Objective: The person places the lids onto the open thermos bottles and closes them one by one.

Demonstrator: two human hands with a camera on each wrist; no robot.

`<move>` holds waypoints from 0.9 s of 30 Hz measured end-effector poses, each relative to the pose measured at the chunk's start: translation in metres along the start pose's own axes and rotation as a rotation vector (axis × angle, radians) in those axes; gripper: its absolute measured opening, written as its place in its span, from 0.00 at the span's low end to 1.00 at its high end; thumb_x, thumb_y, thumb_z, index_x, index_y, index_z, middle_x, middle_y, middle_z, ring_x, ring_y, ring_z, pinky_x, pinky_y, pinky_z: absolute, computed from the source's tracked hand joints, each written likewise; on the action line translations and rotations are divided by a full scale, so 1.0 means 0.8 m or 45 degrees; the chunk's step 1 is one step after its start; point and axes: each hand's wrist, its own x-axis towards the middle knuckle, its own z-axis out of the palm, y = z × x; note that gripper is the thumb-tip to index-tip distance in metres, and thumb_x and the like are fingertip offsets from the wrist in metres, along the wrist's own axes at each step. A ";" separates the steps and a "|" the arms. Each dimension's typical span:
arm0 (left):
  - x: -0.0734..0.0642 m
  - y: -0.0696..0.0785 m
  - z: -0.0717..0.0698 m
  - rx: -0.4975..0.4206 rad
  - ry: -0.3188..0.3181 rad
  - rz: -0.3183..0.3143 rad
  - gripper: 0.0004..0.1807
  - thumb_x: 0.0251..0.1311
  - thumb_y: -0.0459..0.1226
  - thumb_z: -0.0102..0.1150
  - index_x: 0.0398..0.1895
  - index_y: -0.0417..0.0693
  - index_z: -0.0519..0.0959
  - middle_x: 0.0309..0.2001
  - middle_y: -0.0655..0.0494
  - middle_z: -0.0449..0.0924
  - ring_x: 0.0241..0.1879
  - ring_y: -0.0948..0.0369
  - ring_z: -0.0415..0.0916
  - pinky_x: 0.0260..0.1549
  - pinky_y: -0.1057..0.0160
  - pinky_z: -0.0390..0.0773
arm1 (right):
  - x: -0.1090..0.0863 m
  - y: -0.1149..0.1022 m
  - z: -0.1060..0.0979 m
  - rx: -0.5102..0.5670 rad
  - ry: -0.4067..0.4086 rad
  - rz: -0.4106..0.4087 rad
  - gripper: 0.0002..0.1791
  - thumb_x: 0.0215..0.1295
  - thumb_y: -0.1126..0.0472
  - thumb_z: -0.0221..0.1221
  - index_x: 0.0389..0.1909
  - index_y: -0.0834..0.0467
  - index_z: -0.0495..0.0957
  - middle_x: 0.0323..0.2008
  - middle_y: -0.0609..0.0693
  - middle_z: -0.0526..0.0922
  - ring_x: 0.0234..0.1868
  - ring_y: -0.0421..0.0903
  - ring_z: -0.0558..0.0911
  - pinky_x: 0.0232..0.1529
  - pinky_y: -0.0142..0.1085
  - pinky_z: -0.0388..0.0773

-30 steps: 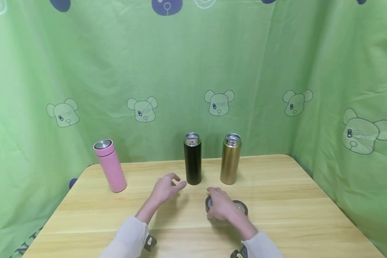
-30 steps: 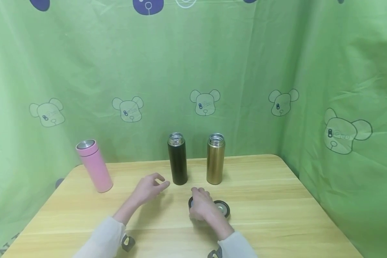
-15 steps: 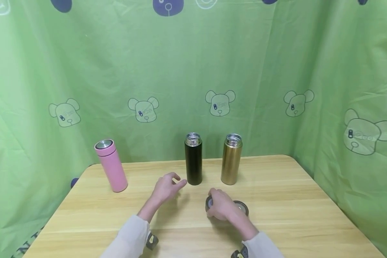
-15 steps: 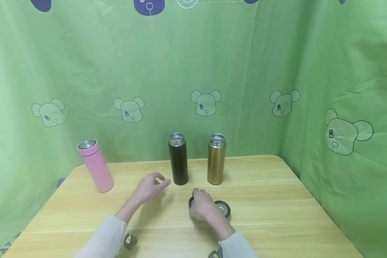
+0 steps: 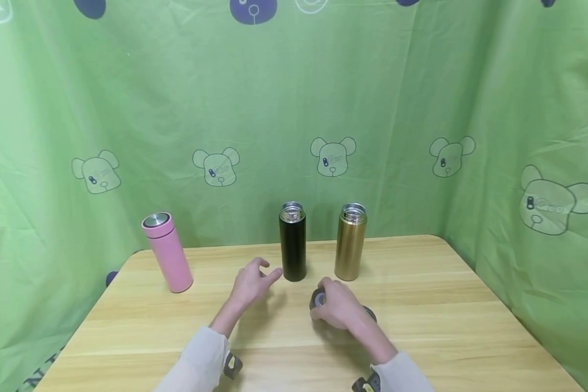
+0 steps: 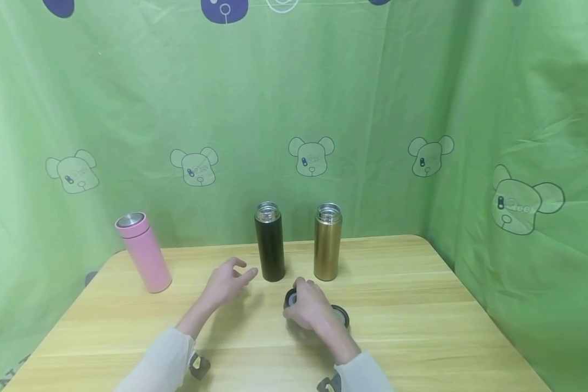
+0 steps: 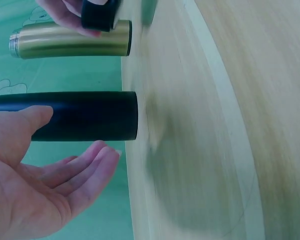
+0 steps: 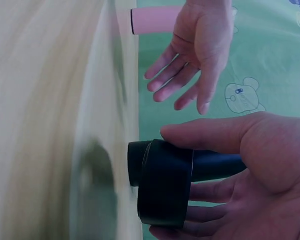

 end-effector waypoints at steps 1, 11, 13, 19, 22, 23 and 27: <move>0.000 0.001 0.001 -0.007 0.006 -0.009 0.30 0.65 0.53 0.64 0.58 0.39 0.75 0.39 0.46 0.86 0.37 0.56 0.83 0.36 0.58 0.83 | 0.000 0.000 -0.002 0.010 0.003 0.009 0.37 0.43 0.61 0.74 0.57 0.69 0.73 0.44 0.60 0.81 0.45 0.53 0.81 0.50 0.51 0.83; 0.015 0.014 0.007 -0.121 0.138 -0.028 0.47 0.55 0.61 0.69 0.71 0.45 0.65 0.58 0.35 0.80 0.57 0.42 0.79 0.53 0.44 0.82 | -0.002 0.000 -0.012 0.050 0.038 0.026 0.36 0.46 0.60 0.75 0.56 0.69 0.73 0.42 0.58 0.83 0.41 0.51 0.82 0.45 0.47 0.84; 0.021 0.021 0.007 -0.147 0.157 -0.031 0.50 0.54 0.61 0.70 0.74 0.47 0.62 0.64 0.34 0.76 0.62 0.41 0.75 0.57 0.42 0.79 | -0.002 0.000 -0.013 0.048 0.039 0.022 0.36 0.46 0.60 0.75 0.56 0.69 0.73 0.42 0.58 0.83 0.41 0.51 0.82 0.44 0.47 0.84; 0.039 0.044 0.006 -0.177 0.164 -0.053 0.58 0.50 0.61 0.73 0.79 0.53 0.54 0.73 0.39 0.66 0.70 0.40 0.67 0.66 0.39 0.71 | -0.002 0.000 -0.017 0.048 0.047 0.020 0.35 0.47 0.59 0.75 0.55 0.69 0.74 0.41 0.57 0.82 0.40 0.51 0.81 0.43 0.46 0.84; 0.045 0.052 0.009 -0.166 0.148 -0.063 0.60 0.49 0.62 0.74 0.80 0.57 0.52 0.75 0.40 0.63 0.71 0.40 0.65 0.68 0.39 0.69 | -0.002 0.000 -0.019 0.050 0.056 0.020 0.34 0.47 0.59 0.75 0.55 0.68 0.74 0.41 0.57 0.83 0.41 0.51 0.81 0.44 0.47 0.83; 0.048 0.053 0.010 -0.163 0.146 -0.057 0.60 0.48 0.62 0.74 0.80 0.58 0.51 0.76 0.41 0.62 0.72 0.40 0.64 0.68 0.39 0.68 | -0.002 0.000 -0.020 0.051 0.059 0.022 0.35 0.47 0.59 0.75 0.55 0.68 0.74 0.42 0.57 0.83 0.41 0.51 0.82 0.45 0.47 0.83; 0.054 0.064 0.015 -0.166 0.158 -0.030 0.61 0.48 0.61 0.75 0.81 0.60 0.50 0.77 0.43 0.59 0.73 0.40 0.61 0.69 0.36 0.66 | -0.003 0.000 -0.024 0.057 0.081 0.023 0.35 0.47 0.58 0.75 0.55 0.68 0.75 0.43 0.58 0.83 0.43 0.53 0.82 0.47 0.50 0.83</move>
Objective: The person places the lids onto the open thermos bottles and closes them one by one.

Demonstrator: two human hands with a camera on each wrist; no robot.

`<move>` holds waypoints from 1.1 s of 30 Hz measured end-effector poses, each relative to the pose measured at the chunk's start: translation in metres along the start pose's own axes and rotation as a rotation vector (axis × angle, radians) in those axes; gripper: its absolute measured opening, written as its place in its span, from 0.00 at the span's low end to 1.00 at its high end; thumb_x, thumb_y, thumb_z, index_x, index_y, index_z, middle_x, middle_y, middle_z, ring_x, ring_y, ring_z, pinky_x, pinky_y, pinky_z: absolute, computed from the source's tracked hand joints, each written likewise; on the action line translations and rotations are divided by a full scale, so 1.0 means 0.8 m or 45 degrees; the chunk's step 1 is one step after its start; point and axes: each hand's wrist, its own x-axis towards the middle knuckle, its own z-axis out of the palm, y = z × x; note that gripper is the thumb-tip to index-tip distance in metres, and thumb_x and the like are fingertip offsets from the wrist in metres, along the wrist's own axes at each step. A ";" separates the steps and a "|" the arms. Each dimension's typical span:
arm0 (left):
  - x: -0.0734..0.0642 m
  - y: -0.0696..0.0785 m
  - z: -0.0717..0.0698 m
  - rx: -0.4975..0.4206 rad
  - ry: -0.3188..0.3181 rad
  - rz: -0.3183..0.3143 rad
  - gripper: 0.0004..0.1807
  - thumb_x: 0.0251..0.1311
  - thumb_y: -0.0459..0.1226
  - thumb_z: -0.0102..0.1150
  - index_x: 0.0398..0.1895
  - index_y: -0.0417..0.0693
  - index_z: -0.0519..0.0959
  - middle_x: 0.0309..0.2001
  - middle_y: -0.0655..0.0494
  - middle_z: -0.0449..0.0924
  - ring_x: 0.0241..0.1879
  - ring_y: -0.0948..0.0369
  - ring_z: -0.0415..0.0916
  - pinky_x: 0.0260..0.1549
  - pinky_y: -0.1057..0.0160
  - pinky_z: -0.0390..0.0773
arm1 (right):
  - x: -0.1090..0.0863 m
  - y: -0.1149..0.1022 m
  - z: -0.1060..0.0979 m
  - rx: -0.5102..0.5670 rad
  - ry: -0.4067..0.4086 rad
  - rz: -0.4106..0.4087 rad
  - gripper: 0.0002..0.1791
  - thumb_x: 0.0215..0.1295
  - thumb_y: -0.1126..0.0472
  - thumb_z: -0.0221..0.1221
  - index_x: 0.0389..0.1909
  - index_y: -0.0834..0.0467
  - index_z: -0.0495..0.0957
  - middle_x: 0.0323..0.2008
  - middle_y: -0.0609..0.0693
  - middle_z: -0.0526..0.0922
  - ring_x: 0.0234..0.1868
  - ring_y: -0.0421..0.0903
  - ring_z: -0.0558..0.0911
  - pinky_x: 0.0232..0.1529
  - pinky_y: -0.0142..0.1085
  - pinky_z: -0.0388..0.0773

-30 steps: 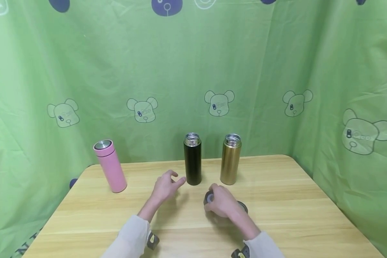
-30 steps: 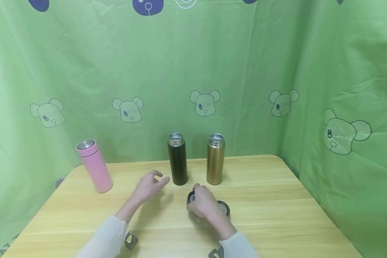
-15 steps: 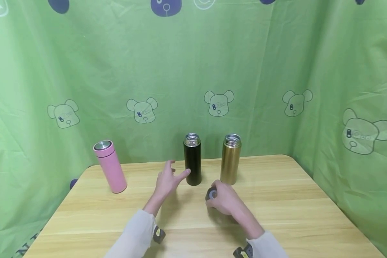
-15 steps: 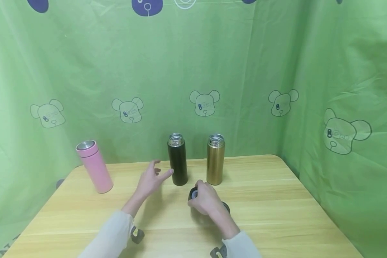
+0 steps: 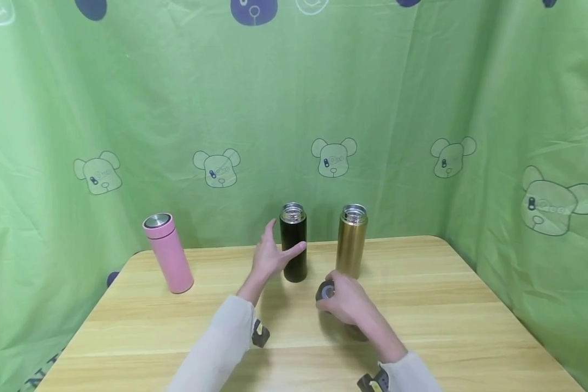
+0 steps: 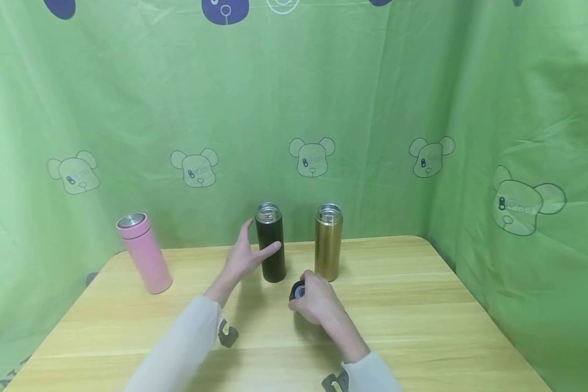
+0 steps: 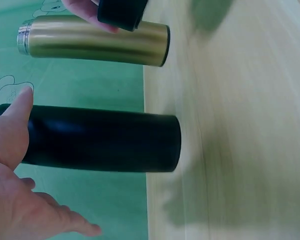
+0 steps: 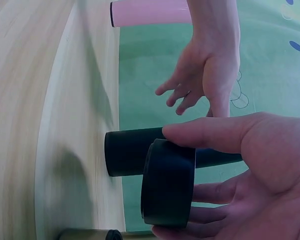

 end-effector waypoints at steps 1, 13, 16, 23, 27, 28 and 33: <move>0.001 0.002 0.002 -0.008 0.004 0.008 0.61 0.48 0.61 0.75 0.81 0.61 0.49 0.78 0.43 0.59 0.74 0.40 0.61 0.69 0.36 0.66 | 0.000 0.000 -0.001 0.006 0.011 -0.002 0.35 0.47 0.58 0.75 0.56 0.67 0.75 0.44 0.58 0.83 0.44 0.53 0.82 0.48 0.50 0.83; 0.010 0.010 0.029 -0.177 0.026 -0.012 0.58 0.51 0.55 0.76 0.80 0.58 0.51 0.66 0.44 0.74 0.65 0.42 0.72 0.67 0.38 0.69 | 0.003 0.001 0.000 0.021 0.053 -0.005 0.34 0.48 0.56 0.74 0.55 0.66 0.76 0.45 0.58 0.83 0.45 0.53 0.82 0.48 0.49 0.83; 0.012 0.009 0.038 -0.205 0.052 -0.011 0.54 0.52 0.54 0.76 0.78 0.56 0.55 0.61 0.45 0.78 0.61 0.44 0.74 0.64 0.40 0.72 | 0.004 0.002 0.001 0.027 0.060 0.001 0.34 0.48 0.56 0.74 0.55 0.66 0.76 0.45 0.59 0.84 0.44 0.53 0.82 0.47 0.49 0.82; 0.017 0.004 0.046 -0.201 0.144 -0.015 0.39 0.52 0.52 0.76 0.64 0.48 0.70 0.54 0.46 0.82 0.55 0.47 0.79 0.58 0.44 0.77 | 0.005 0.004 0.002 0.040 0.068 0.003 0.34 0.47 0.56 0.75 0.54 0.66 0.76 0.44 0.59 0.84 0.43 0.52 0.82 0.46 0.48 0.83; 0.019 0.001 0.045 -0.157 0.163 -0.011 0.36 0.49 0.54 0.77 0.58 0.47 0.74 0.50 0.48 0.84 0.51 0.49 0.82 0.55 0.46 0.80 | 0.004 0.004 0.001 0.048 0.063 0.006 0.34 0.48 0.55 0.75 0.55 0.66 0.76 0.44 0.59 0.84 0.43 0.53 0.82 0.46 0.49 0.83; 0.020 0.000 0.045 -0.143 0.164 -0.012 0.36 0.49 0.54 0.77 0.57 0.48 0.75 0.50 0.48 0.84 0.50 0.49 0.82 0.54 0.47 0.81 | 0.004 0.003 0.000 0.048 0.063 0.007 0.34 0.48 0.55 0.75 0.55 0.66 0.76 0.44 0.59 0.84 0.44 0.53 0.82 0.47 0.49 0.83; 0.022 -0.002 0.044 -0.099 0.181 -0.010 0.35 0.47 0.54 0.78 0.55 0.48 0.76 0.47 0.49 0.86 0.48 0.50 0.83 0.51 0.48 0.82 | 0.005 0.003 0.000 0.039 0.063 -0.002 0.33 0.49 0.56 0.74 0.55 0.66 0.76 0.45 0.59 0.84 0.44 0.53 0.82 0.47 0.49 0.83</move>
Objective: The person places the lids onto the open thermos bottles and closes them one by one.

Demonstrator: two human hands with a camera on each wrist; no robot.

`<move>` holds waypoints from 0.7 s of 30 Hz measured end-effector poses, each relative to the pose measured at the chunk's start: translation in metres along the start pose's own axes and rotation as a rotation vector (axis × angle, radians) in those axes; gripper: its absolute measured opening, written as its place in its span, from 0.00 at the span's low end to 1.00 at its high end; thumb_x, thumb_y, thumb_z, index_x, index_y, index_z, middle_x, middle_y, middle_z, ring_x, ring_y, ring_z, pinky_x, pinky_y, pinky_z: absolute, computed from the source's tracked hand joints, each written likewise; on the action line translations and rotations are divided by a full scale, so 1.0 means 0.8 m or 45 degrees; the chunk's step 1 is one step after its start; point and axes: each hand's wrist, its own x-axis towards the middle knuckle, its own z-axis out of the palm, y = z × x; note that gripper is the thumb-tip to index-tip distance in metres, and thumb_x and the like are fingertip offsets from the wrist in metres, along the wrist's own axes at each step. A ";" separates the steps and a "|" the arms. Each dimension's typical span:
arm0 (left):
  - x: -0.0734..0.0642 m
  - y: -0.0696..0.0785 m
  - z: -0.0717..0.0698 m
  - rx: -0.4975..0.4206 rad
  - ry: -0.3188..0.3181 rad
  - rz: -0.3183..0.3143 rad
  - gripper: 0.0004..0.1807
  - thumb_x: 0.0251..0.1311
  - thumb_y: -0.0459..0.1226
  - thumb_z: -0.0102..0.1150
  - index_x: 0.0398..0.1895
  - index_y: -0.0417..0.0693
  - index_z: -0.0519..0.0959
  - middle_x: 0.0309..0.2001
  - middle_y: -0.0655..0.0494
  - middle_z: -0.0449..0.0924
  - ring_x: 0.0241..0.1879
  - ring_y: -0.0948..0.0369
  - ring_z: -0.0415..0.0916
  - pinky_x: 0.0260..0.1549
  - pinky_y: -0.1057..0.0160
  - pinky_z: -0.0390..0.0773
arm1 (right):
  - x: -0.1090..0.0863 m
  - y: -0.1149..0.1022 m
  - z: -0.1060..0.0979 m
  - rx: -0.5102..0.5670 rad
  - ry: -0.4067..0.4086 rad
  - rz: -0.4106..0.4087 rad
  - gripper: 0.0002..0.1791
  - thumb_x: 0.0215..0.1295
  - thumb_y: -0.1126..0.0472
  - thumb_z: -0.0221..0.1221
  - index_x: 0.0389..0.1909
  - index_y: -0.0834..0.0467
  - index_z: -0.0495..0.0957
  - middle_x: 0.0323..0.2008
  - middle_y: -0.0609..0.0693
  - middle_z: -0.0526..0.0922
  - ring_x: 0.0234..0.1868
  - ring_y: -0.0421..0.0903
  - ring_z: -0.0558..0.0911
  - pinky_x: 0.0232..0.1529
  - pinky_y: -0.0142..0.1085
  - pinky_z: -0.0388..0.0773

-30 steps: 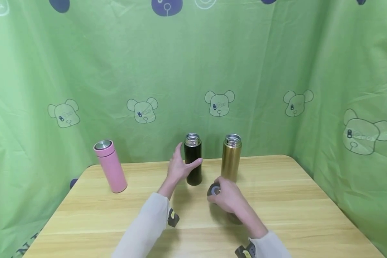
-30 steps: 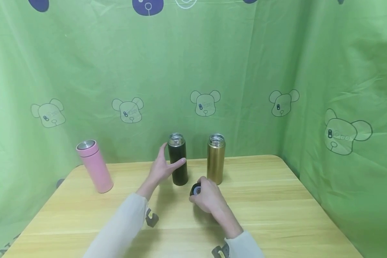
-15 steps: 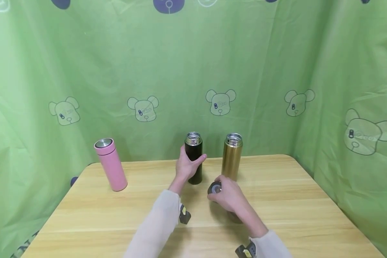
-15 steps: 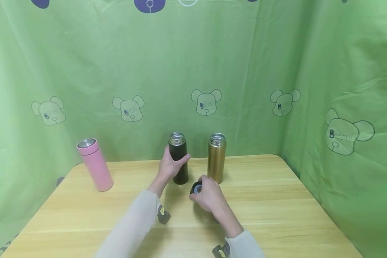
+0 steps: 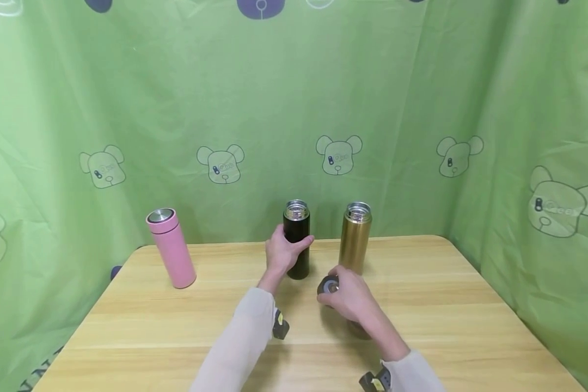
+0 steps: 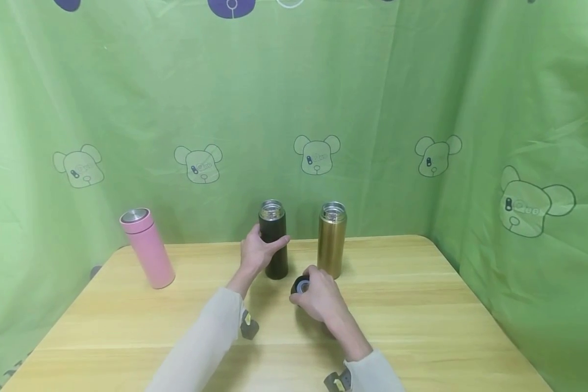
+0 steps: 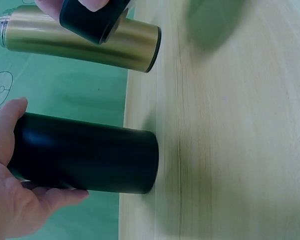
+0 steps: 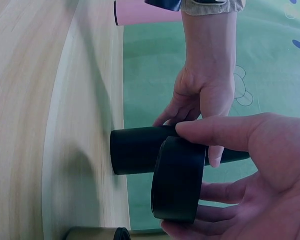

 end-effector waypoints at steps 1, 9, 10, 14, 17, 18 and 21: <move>0.000 0.000 0.000 0.003 0.004 0.001 0.35 0.47 0.54 0.78 0.54 0.48 0.76 0.47 0.49 0.86 0.47 0.50 0.83 0.51 0.48 0.82 | 0.000 0.000 0.000 0.000 0.000 -0.003 0.33 0.49 0.56 0.74 0.54 0.66 0.76 0.45 0.59 0.84 0.44 0.53 0.82 0.47 0.49 0.82; 0.001 0.001 -0.002 0.020 -0.001 0.002 0.36 0.46 0.55 0.79 0.54 0.48 0.76 0.47 0.49 0.86 0.47 0.50 0.83 0.51 0.48 0.82 | 0.001 0.002 0.003 -0.007 0.006 -0.010 0.33 0.49 0.55 0.74 0.55 0.66 0.76 0.46 0.59 0.84 0.45 0.53 0.82 0.48 0.50 0.82; 0.001 0.001 -0.002 0.018 -0.002 0.004 0.36 0.46 0.55 0.79 0.54 0.48 0.76 0.47 0.49 0.86 0.47 0.50 0.83 0.51 0.48 0.83 | 0.002 0.002 0.003 -0.008 0.008 -0.011 0.33 0.49 0.55 0.74 0.54 0.66 0.76 0.46 0.59 0.84 0.45 0.53 0.82 0.48 0.50 0.82; 0.001 0.002 -0.004 0.023 -0.006 0.020 0.36 0.46 0.55 0.78 0.54 0.48 0.76 0.47 0.49 0.86 0.47 0.50 0.83 0.50 0.48 0.83 | 0.002 0.003 0.004 -0.005 0.008 -0.012 0.33 0.48 0.55 0.74 0.54 0.66 0.76 0.45 0.59 0.84 0.44 0.53 0.82 0.47 0.49 0.82; 0.000 0.001 -0.007 0.033 -0.022 0.035 0.36 0.46 0.55 0.78 0.54 0.48 0.76 0.46 0.49 0.86 0.46 0.51 0.83 0.50 0.49 0.83 | 0.002 0.003 0.003 -0.001 0.004 -0.008 0.33 0.48 0.55 0.74 0.54 0.66 0.76 0.44 0.59 0.84 0.44 0.53 0.83 0.47 0.50 0.83; -0.001 0.001 -0.008 0.037 -0.028 0.042 0.36 0.46 0.56 0.78 0.53 0.48 0.76 0.46 0.50 0.86 0.46 0.51 0.83 0.49 0.49 0.83 | 0.002 0.003 0.003 0.000 0.003 -0.007 0.33 0.48 0.55 0.74 0.54 0.66 0.76 0.44 0.59 0.84 0.44 0.53 0.83 0.47 0.50 0.83; -0.005 0.001 -0.013 0.040 -0.045 0.068 0.35 0.45 0.56 0.79 0.52 0.47 0.77 0.45 0.50 0.86 0.45 0.52 0.83 0.48 0.50 0.84 | 0.003 0.004 0.003 0.006 0.000 0.000 0.34 0.48 0.55 0.74 0.55 0.66 0.76 0.45 0.59 0.84 0.44 0.53 0.83 0.47 0.50 0.83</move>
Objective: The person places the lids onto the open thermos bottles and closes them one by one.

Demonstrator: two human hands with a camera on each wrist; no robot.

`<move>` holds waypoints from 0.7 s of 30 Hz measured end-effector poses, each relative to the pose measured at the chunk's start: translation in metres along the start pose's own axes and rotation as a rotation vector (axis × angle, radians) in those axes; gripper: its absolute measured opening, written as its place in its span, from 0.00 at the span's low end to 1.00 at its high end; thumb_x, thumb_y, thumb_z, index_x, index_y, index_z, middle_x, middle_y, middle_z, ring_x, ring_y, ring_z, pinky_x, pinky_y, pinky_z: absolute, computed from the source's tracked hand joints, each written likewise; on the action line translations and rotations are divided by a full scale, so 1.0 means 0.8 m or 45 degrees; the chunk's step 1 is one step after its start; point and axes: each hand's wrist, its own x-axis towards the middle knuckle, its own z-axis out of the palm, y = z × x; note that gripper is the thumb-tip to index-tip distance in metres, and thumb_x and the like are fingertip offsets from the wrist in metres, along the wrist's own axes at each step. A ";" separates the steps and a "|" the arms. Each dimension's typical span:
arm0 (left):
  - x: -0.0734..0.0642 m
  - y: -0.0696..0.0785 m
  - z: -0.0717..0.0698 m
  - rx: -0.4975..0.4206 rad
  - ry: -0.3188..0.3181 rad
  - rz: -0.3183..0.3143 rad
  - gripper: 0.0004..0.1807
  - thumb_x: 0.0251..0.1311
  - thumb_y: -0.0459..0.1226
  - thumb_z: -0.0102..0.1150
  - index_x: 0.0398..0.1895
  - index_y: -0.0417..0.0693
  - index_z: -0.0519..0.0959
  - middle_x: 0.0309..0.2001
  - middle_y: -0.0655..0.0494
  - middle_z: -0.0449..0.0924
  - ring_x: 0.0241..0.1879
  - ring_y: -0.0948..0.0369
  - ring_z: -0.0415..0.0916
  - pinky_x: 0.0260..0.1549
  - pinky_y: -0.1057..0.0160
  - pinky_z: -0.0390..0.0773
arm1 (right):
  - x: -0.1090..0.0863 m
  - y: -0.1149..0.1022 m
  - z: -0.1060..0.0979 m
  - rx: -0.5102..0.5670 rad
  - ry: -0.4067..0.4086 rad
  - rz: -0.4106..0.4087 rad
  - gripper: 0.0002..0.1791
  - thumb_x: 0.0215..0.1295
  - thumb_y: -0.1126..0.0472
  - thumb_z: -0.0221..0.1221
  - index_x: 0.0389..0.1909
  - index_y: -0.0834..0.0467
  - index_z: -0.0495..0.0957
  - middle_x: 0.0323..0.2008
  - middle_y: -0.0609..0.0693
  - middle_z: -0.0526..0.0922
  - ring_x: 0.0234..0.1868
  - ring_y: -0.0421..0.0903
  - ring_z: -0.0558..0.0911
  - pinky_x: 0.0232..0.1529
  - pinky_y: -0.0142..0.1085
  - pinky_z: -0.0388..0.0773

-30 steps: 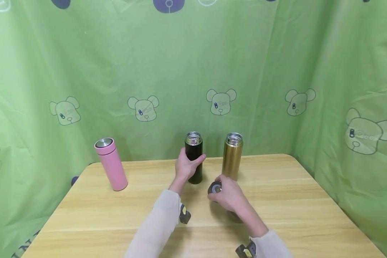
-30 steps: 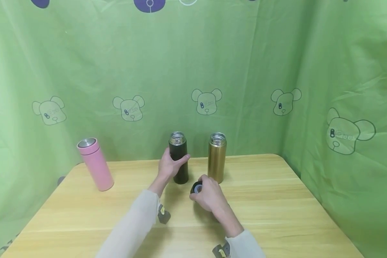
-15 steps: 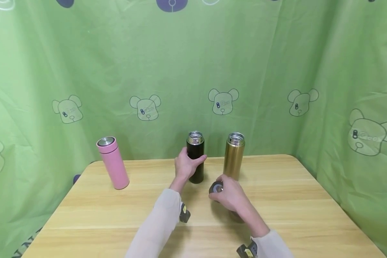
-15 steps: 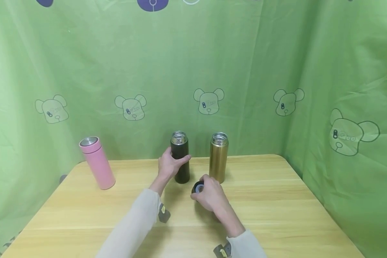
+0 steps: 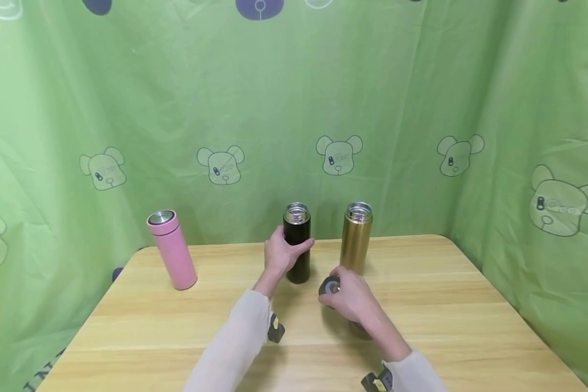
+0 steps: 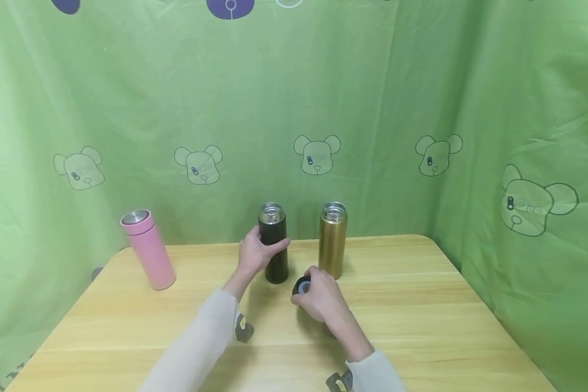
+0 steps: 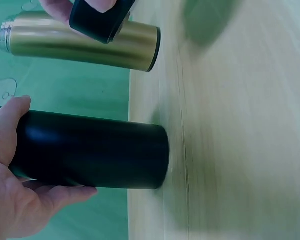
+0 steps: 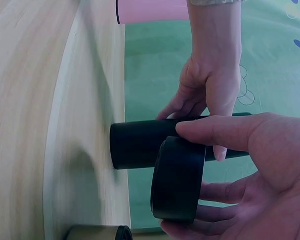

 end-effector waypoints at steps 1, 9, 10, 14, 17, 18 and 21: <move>-0.002 0.000 -0.002 -0.004 -0.008 0.010 0.35 0.46 0.55 0.79 0.52 0.47 0.77 0.44 0.50 0.86 0.44 0.52 0.83 0.47 0.50 0.84 | 0.000 0.000 0.000 0.002 0.000 0.002 0.34 0.48 0.55 0.74 0.55 0.66 0.76 0.45 0.59 0.84 0.44 0.53 0.83 0.47 0.50 0.83; -0.029 -0.002 -0.018 -0.022 -0.085 0.111 0.34 0.45 0.55 0.79 0.51 0.48 0.78 0.45 0.51 0.86 0.46 0.53 0.82 0.47 0.51 0.83 | 0.001 0.003 -0.007 0.008 0.009 0.002 0.35 0.48 0.55 0.75 0.56 0.67 0.75 0.46 0.60 0.84 0.45 0.56 0.83 0.46 0.52 0.83; -0.033 -0.002 -0.020 -0.028 -0.093 0.120 0.34 0.45 0.55 0.79 0.51 0.48 0.78 0.45 0.51 0.86 0.46 0.53 0.82 0.48 0.51 0.83 | 0.001 0.004 -0.008 0.017 0.006 0.010 0.36 0.48 0.55 0.74 0.56 0.67 0.75 0.46 0.61 0.84 0.45 0.56 0.83 0.46 0.52 0.83; -0.047 -0.003 -0.028 -0.051 -0.142 0.138 0.35 0.44 0.56 0.78 0.52 0.49 0.78 0.46 0.53 0.86 0.47 0.55 0.82 0.48 0.52 0.83 | 0.004 0.008 -0.011 0.034 0.002 0.046 0.36 0.50 0.55 0.74 0.58 0.66 0.74 0.48 0.61 0.83 0.47 0.57 0.83 0.47 0.53 0.84; -0.058 -0.003 -0.033 -0.073 -0.187 0.132 0.35 0.44 0.57 0.79 0.52 0.50 0.78 0.46 0.54 0.86 0.47 0.56 0.82 0.48 0.53 0.83 | 0.004 0.010 -0.013 0.037 -0.007 0.057 0.36 0.51 0.55 0.73 0.58 0.67 0.73 0.48 0.62 0.84 0.47 0.58 0.84 0.47 0.54 0.84; -0.062 -0.003 -0.034 -0.077 -0.202 0.134 0.35 0.44 0.57 0.78 0.53 0.50 0.78 0.47 0.54 0.86 0.48 0.56 0.82 0.48 0.53 0.83 | 0.005 0.010 -0.014 0.031 -0.008 0.058 0.36 0.51 0.55 0.73 0.59 0.67 0.73 0.48 0.63 0.83 0.47 0.58 0.84 0.47 0.54 0.84; -0.073 -0.003 -0.038 -0.095 -0.245 0.132 0.36 0.44 0.57 0.78 0.54 0.51 0.78 0.49 0.54 0.85 0.49 0.56 0.82 0.49 0.53 0.83 | 0.005 0.011 -0.015 0.024 -0.018 0.062 0.36 0.52 0.54 0.73 0.59 0.67 0.73 0.48 0.63 0.83 0.48 0.59 0.84 0.48 0.55 0.84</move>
